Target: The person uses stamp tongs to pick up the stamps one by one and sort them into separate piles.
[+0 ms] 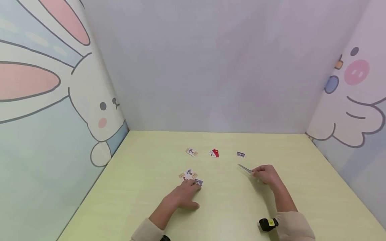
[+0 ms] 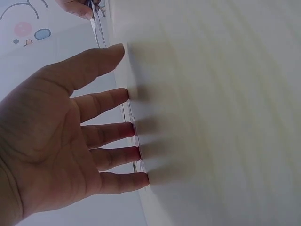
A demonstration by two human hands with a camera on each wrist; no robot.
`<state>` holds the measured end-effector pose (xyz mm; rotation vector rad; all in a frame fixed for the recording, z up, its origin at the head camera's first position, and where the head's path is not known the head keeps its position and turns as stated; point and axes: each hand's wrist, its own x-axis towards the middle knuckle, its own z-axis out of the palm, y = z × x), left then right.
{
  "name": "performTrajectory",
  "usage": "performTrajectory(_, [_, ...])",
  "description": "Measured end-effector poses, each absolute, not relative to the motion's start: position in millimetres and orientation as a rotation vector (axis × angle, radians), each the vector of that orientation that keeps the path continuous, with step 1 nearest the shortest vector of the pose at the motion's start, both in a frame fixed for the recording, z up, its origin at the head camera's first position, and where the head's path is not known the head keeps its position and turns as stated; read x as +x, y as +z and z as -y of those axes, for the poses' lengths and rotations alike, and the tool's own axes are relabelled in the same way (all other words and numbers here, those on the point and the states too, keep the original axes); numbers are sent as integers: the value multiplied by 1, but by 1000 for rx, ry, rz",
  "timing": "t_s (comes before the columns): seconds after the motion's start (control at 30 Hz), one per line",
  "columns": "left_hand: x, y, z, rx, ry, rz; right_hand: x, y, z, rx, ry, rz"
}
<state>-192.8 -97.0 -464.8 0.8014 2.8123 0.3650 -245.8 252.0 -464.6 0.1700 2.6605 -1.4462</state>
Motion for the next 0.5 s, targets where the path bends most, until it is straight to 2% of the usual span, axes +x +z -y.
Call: performTrajectory(0.5, [-193,-463,97,748,361,-2806,-235,-467,-227,48,-1478,-2614])
